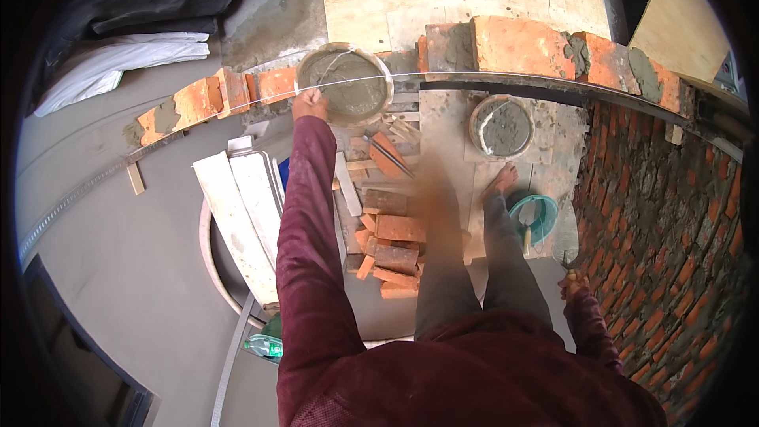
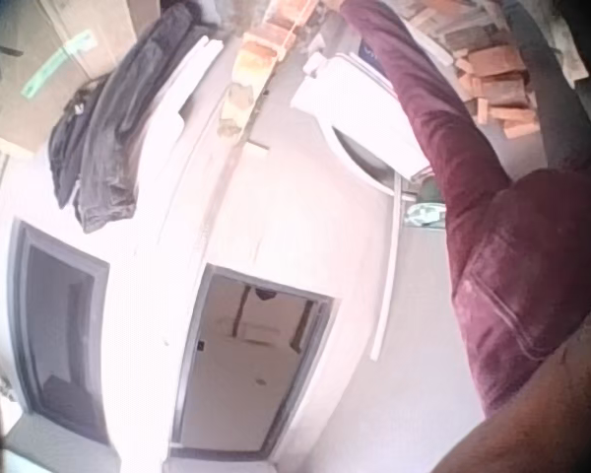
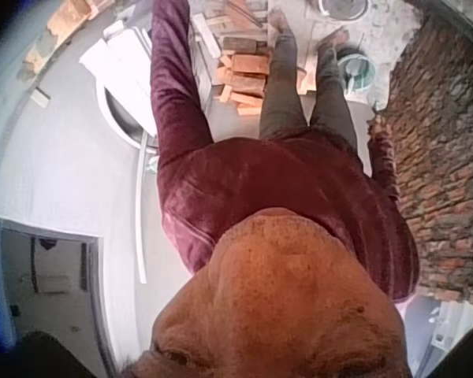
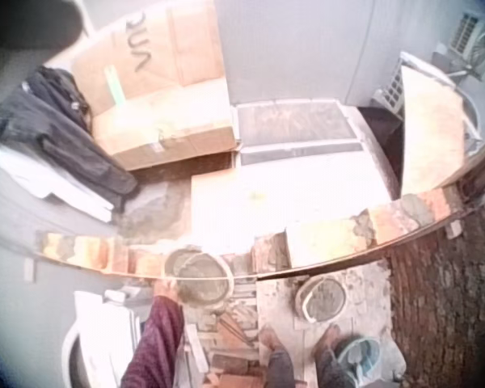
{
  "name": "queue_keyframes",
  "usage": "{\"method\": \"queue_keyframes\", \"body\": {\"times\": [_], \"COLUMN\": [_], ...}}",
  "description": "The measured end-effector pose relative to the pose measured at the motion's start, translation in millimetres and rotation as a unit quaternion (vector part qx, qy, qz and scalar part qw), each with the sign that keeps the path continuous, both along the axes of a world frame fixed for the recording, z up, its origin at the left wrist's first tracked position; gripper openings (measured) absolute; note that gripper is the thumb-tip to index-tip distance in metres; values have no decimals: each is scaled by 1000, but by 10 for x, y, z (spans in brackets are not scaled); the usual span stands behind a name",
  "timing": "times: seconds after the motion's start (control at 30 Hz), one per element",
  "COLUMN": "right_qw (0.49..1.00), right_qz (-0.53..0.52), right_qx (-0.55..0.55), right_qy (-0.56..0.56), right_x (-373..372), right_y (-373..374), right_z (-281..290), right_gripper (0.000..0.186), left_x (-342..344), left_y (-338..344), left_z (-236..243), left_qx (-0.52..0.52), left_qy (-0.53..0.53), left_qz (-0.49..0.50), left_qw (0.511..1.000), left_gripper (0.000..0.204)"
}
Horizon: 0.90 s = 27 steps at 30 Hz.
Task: The person applies mortar to a brick wall using a trowel and then smooths the mortar on the side of the wall.
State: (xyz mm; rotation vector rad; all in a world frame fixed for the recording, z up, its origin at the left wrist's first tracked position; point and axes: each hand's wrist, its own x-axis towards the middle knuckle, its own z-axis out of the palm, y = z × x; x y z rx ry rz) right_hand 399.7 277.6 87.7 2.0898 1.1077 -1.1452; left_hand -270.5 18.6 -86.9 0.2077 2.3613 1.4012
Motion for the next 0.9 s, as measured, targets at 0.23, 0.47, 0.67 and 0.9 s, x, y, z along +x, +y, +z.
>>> {"method": "queue_keyframes", "body": {"times": [0.23, 0.47, 0.67, 0.9], "right_qw": [1000, 998, 997, 996], "right_qz": [0, 55, 43, 74], "right_qx": [-15, -41, -46, -50], "right_qy": [-2, -16, -35, -14], "right_x": [-117, -158, -356, -443], "right_y": [-124, 31, 123, 73], "right_z": [-69, -170, -161, -210], "right_gripper": [25, 38, 44, 34], "left_x": [-248, -468, -585, -537], "left_y": [80, 241, 43, 250], "left_z": [-16, 444, -156, -359], "left_qx": [-30, 12, -132, -102], "left_qy": [55, 77, 142, 63], "left_qz": [-79, -29, -138, -159], "left_qw": [995, 997, 971, 980], "left_gripper": [33, 26, 32, 39]}}
